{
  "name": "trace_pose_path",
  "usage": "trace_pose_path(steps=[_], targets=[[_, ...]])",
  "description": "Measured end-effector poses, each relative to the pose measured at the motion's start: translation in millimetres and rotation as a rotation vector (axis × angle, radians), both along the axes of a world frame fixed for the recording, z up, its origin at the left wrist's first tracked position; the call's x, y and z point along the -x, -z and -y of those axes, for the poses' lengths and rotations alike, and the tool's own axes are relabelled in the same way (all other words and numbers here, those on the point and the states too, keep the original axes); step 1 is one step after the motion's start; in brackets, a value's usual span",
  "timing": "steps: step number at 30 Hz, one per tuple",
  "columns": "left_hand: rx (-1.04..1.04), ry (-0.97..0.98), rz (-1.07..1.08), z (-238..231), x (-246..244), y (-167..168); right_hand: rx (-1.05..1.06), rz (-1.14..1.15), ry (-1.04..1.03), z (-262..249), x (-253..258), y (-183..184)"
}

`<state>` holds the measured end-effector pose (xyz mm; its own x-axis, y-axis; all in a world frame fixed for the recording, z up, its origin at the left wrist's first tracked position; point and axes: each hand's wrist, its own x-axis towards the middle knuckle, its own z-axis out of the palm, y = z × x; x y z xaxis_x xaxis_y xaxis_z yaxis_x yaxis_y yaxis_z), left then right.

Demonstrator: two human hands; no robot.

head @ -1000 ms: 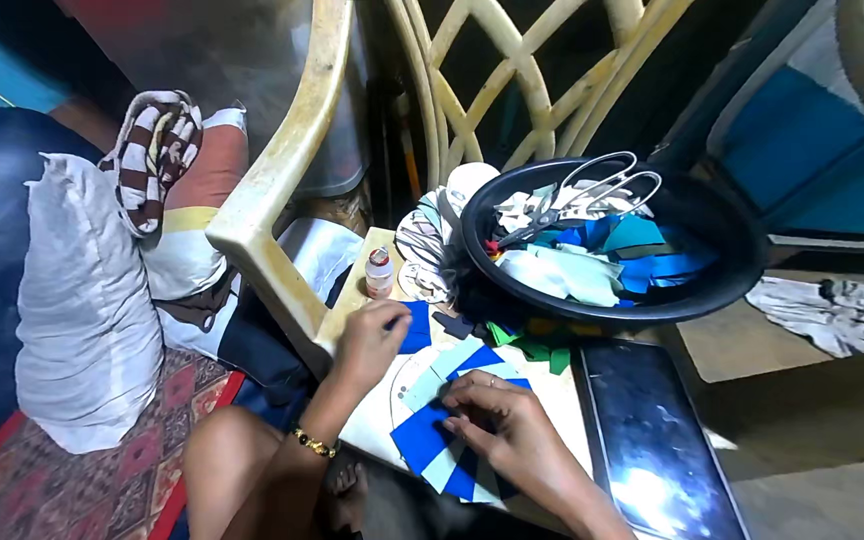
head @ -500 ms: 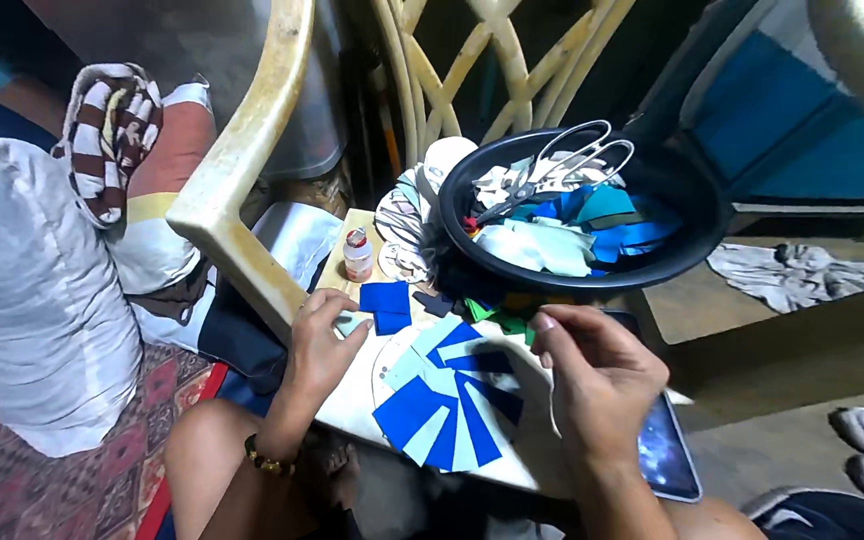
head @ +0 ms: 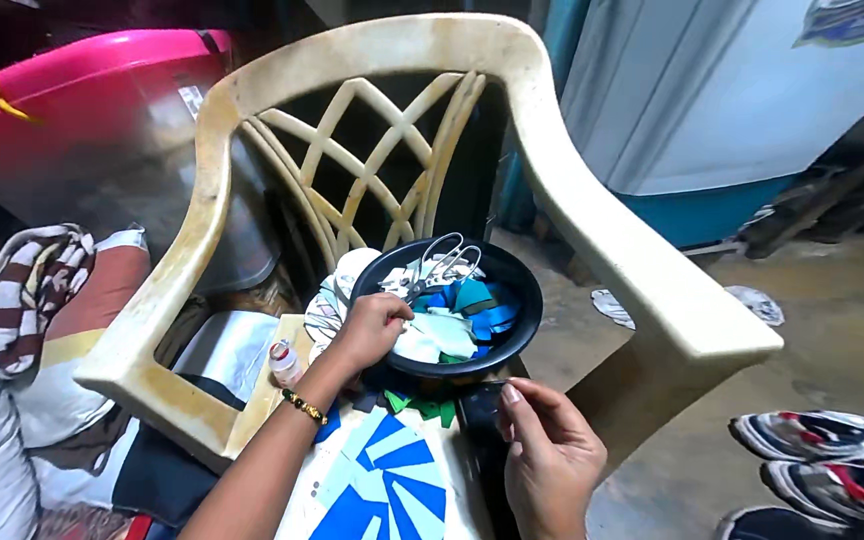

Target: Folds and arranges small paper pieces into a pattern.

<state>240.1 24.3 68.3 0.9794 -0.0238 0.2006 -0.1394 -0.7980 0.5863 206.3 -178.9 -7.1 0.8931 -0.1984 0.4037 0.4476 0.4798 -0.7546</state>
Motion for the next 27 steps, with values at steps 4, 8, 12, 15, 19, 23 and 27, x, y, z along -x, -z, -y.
trace_pose_path(steps=[4,8,12,15,19,23,27], targets=[[-0.043,0.068,-0.045,8.1,-23.0,0.7,-0.030,-0.056,0.005,1.9,-2.4,-1.6],[-0.174,0.146,-0.192,18.5,-42.9,2.7,-0.047,-0.093,0.017,4.7,-6.6,-1.3],[-0.280,0.156,-0.308,26.4,-56.9,5.3,-0.070,-0.134,0.032,6.7,-10.1,-2.1],[-0.294,0.182,-0.296,29.6,-59.7,9.2,-0.085,-0.147,0.040,7.5,-11.0,-2.9],[-0.319,0.234,-0.297,34.0,-60.5,10.7,-0.099,-0.156,0.047,6.9,-10.9,-3.4],[-0.238,0.170,-0.248,35.9,-64.7,15.4,-0.098,-0.160,0.048,7.3,-11.4,-3.2],[-0.277,0.165,-0.307,38.6,-67.3,10.3,-0.100,-0.168,0.043,7.1,-11.3,-3.5]])
